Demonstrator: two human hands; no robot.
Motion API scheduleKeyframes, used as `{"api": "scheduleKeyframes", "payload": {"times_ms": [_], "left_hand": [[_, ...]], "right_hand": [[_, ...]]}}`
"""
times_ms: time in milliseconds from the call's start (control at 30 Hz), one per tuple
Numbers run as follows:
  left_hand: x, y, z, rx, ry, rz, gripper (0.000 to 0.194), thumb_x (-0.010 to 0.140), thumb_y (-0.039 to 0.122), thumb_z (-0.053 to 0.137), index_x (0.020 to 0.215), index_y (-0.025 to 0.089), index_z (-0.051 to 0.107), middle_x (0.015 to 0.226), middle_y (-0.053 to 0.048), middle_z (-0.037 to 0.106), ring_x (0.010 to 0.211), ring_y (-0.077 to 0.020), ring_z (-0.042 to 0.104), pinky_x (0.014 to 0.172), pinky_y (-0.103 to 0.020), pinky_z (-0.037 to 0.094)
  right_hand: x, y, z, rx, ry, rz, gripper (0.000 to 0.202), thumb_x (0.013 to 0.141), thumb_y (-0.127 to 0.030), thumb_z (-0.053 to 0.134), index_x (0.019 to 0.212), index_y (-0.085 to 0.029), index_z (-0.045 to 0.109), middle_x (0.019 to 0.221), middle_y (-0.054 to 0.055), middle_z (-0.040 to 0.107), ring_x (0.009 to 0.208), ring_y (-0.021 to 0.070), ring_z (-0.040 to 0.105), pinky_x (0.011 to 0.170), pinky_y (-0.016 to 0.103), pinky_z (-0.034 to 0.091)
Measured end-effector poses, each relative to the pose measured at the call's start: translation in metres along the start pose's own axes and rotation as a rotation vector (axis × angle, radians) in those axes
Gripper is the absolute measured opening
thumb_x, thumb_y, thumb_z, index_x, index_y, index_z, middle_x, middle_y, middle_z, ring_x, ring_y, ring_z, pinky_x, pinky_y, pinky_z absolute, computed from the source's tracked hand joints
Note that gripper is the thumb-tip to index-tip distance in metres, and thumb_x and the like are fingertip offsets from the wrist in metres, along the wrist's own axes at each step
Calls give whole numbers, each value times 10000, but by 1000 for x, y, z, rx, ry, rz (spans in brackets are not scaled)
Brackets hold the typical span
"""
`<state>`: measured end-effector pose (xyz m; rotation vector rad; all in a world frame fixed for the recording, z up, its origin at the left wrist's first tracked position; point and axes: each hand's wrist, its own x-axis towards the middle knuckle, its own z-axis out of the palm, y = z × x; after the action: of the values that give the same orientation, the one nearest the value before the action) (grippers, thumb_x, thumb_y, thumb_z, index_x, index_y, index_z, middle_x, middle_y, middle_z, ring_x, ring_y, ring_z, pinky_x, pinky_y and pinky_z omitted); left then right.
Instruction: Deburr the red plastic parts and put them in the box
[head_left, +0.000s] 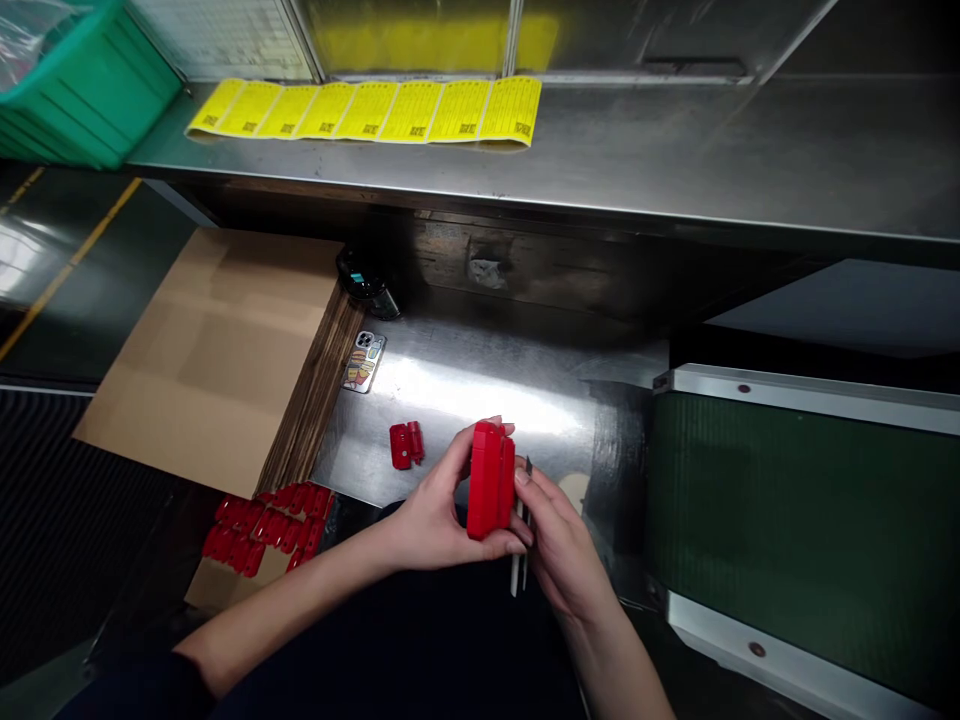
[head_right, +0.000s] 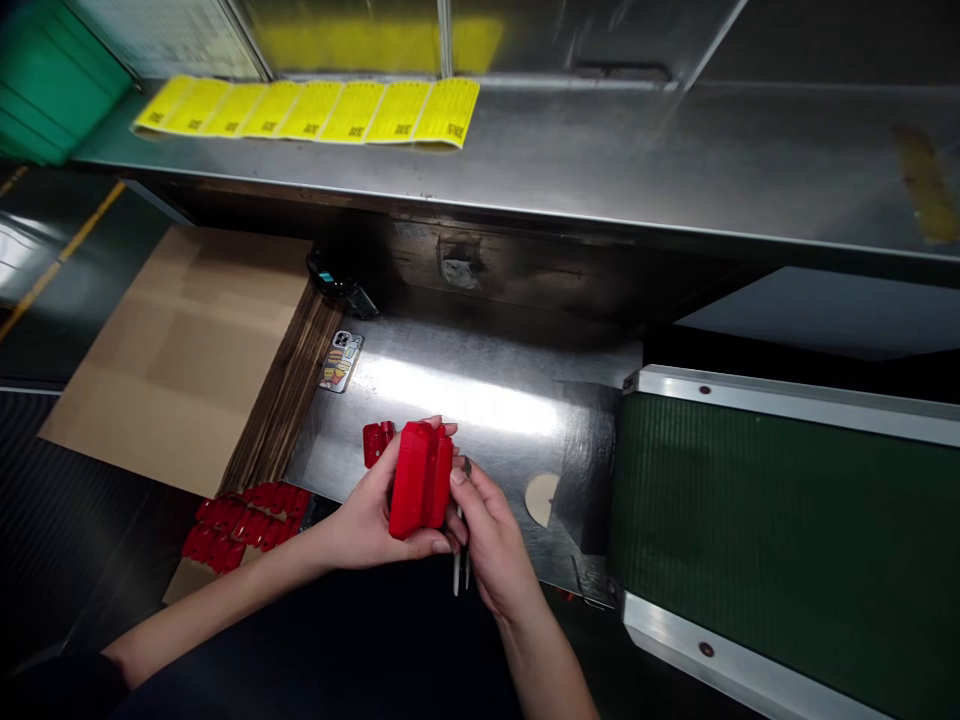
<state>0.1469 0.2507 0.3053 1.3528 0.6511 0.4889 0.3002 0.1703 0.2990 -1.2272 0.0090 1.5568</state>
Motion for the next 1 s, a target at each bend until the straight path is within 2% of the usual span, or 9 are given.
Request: {"api": "scheduleKeyframes", "payload": {"times_ms": [200, 367, 500, 700, 1000], "left_hand": [[2, 4, -6, -7, -32, 9, 1108, 732, 280, 1003, 1639, 294, 366, 1629, -152, 531, 1486, -356, 566, 1255, -476, 472], [2, 8, -5, -7, 21, 20, 957, 760, 305, 973, 1559, 226, 453, 1490, -151, 649, 1365, -351, 664, 1212, -492, 514], [0, 5, -2, -18, 47, 12, 888, 813, 343, 924, 1553, 203, 455, 1463, -166, 677, 1351, -363, 681, 1181, -497, 541], [-2, 0, -2, 91, 80, 35, 915, 841, 379, 889, 1601, 190, 417, 1477, -181, 659, 1320, -360, 697, 1141, -483, 569], [2, 2, -13, 158, 50, 60, 954, 701, 402, 1000, 1510, 190, 541, 1513, -177, 625, 1400, -390, 623, 1192, -475, 512]], "right_hand": [[-1, -2, 4, -3, 39, 22, 604, 625, -665, 1004, 998, -224, 828, 577, -70, 470, 515, 97, 349, 467, 223, 405], [-1, -2, 8, 3, 75, 33, 677, 577, -661, 1024, 1024, -197, 817, 581, -76, 486, 501, 73, 339, 450, 199, 378], [0, 2, 9, -9, 69, 26, 683, 600, -678, 1009, 1012, -177, 795, 566, -86, 464, 499, 68, 333, 449, 188, 359], [1, 5, 10, -43, 54, 8, 648, 640, -690, 982, 968, -175, 765, 609, -74, 489, 513, 70, 331, 455, 195, 356], [-2, 4, 9, -116, -9, -13, 537, 746, -707, 908, 920, -215, 779, 540, -75, 413, 518, 118, 340, 487, 238, 371]]}}
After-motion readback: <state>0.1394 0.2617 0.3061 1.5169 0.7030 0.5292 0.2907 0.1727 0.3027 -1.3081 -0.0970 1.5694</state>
